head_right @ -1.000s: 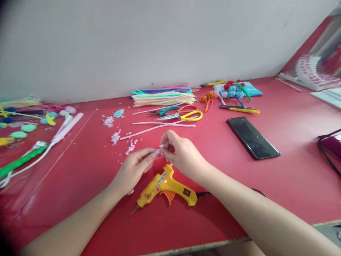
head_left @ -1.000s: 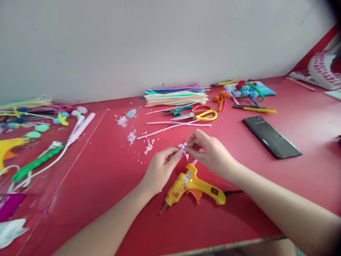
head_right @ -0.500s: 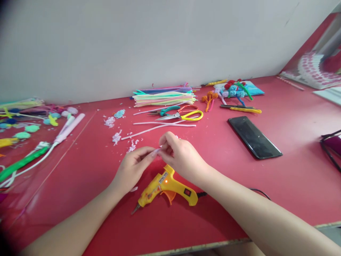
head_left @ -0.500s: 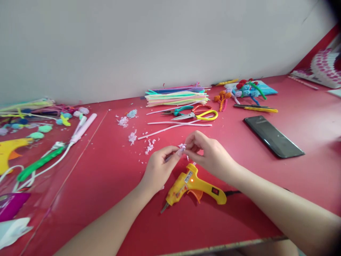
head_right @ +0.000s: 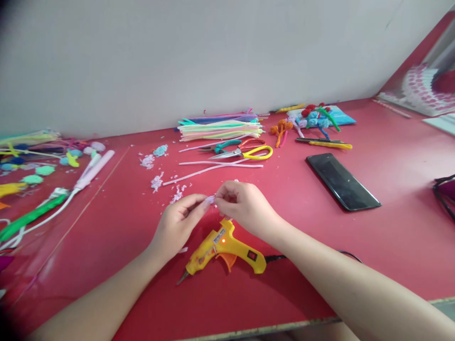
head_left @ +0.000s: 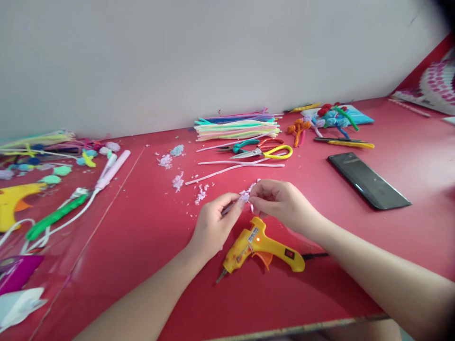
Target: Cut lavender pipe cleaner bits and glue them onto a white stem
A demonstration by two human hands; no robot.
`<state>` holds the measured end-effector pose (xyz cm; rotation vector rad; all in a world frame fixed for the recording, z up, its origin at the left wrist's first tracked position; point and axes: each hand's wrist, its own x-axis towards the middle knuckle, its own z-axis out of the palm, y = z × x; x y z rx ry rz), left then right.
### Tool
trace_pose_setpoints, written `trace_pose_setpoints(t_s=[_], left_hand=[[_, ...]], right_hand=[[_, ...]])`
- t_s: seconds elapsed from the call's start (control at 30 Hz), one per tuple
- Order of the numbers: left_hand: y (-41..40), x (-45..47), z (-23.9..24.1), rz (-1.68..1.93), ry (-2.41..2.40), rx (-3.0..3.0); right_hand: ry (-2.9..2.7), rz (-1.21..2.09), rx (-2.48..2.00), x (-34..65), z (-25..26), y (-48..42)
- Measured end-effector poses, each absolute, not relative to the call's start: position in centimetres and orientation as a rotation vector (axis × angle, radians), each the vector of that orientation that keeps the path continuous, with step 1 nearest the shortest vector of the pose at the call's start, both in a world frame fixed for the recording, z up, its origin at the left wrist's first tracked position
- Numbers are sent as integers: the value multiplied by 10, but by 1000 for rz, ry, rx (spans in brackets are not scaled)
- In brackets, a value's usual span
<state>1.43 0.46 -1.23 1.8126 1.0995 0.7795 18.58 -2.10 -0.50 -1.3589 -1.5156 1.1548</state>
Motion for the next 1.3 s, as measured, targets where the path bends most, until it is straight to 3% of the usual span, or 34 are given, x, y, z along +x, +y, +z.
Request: trace_pose_setpoints(t_s=[0.6, 0.87, 1.3], left_hand=[[4, 14, -11, 741, 1083, 1761], [5, 13, -10, 773, 1021, 1654], [4, 13, -11, 762, 1026, 1713]], right_hand=[[-1635, 907, -1481, 182, 7, -25], [-1509, 1053, -1386, 188, 8, -24], [-1643, 913, -1418, 184, 8, -26]])
